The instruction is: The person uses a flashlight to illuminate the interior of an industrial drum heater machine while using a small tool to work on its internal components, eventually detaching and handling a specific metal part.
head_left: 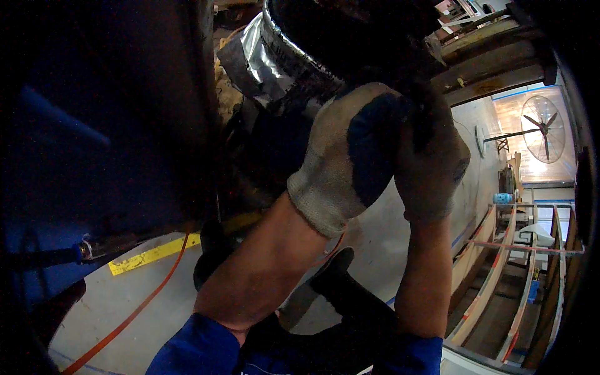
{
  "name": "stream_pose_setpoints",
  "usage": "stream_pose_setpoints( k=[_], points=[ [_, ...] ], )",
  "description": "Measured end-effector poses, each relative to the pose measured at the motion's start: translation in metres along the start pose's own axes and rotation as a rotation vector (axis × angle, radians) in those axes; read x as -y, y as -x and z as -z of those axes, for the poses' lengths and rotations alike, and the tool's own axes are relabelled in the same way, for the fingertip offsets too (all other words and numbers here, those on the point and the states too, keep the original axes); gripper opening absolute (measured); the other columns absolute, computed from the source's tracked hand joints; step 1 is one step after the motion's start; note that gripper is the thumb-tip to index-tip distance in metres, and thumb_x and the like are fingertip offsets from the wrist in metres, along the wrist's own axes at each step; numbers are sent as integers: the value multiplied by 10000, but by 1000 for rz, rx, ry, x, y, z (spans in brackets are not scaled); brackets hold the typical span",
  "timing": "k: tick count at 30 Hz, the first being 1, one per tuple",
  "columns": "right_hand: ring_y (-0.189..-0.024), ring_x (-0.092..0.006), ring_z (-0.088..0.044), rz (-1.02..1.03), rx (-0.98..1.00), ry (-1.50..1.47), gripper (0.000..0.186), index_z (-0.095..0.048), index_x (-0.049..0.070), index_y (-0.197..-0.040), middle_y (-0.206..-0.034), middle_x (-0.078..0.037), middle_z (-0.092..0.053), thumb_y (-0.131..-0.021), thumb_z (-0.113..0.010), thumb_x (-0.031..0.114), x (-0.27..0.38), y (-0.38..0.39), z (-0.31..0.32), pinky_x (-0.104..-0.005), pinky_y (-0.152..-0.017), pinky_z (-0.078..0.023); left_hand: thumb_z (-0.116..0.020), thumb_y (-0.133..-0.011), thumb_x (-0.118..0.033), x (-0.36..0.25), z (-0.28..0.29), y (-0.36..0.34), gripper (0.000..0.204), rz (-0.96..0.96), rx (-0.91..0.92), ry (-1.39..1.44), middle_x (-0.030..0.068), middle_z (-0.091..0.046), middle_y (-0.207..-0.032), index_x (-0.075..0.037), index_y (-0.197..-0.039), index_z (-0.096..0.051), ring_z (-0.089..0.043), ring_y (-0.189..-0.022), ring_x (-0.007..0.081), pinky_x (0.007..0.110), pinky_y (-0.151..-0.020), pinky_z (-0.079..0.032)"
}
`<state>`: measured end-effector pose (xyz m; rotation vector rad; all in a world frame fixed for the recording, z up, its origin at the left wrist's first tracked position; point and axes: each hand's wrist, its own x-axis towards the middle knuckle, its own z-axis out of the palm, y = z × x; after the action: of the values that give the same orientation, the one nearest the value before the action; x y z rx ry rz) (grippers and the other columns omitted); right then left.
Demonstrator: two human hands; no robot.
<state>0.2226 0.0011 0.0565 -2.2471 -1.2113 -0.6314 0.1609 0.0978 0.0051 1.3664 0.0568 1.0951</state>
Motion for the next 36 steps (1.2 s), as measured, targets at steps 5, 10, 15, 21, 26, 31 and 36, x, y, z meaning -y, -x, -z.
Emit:
stream_pose_setpoints(
  k=[5,10,15,21,26,31,36],
  points=[
    [-946,-305,-703,3,-56,60,393,-594,68,-1275,-1087,-178,-698,-898,-640,170,4,0,-5,-391,-798,-549,-550,-930,-170,14,0,-6,171,-213,-29,-85,161,-665,-868,-31,-934,-649,-667,-837,349,395,-705,-532],
    [-966,-316,-701,22,-67,53,402,-592,68,-1279,-1096,-181,-698,-901,-644,192,-5,-1,-8,-398,-810,-548,-539,-936,-183,5,-2,2,190,-19,-47,18,161,-672,-868,-35,-927,-658,-669,-834,345,393,-709,-532],
    [-960,-302,-706,-17,-71,33,396,-595,66,-1268,-1080,-168,-708,-896,-647,193,-6,-1,-6,-384,-810,-548,-535,-939,-181,0,0,4,195,75,-12,157,161,-684,-875,-38,-930,-667,-678,-841,328,383,-719,-536],
    [-926,-234,-707,-97,-90,-11,404,-608,57,-1250,-1030,-150,-720,-859,-647,149,-17,-6,-15,-351,-806,-546,-543,-940,-182,3,3,-2,195,-15,75,-30,131,-692,-931,-48,-1024,-657,-685,-884,271,360,-778,-531],
    [-953,-213,-694,-284,-89,-289,471,-603,82,-1286,-1096,-127,-717,-835,-695,181,12,-14,-35,-337,-807,-544,-613,-916,-174,-26,19,3,341,315,-39,481,97,-626,-1143,-51,-1230,-565,-602,-1045,205,340,-933,-469],
    [-1027,-276,-677,-228,-103,-53,349,-556,61,-1281,-1193,-142,-673,-954,-573,181,-34,3,12,-390,-856,-531,-633,-906,-138,-140,7,69,521,303,130,99,144,-543,-1307,-34,-1387,-461,-544,-1187,253,394,-1022,-439],
    [-999,-353,-668,-90,-154,-440,385,-521,10,-1289,-1183,-246,-635,-992,-511,255,-43,4,-35,-434,-837,-535,-777,-772,-271,-217,86,148,802,170,-594,-1017,183,-515,-1343,-46,-1428,-373,-537,-1203,317,433,-1006,-459]
  ],
)
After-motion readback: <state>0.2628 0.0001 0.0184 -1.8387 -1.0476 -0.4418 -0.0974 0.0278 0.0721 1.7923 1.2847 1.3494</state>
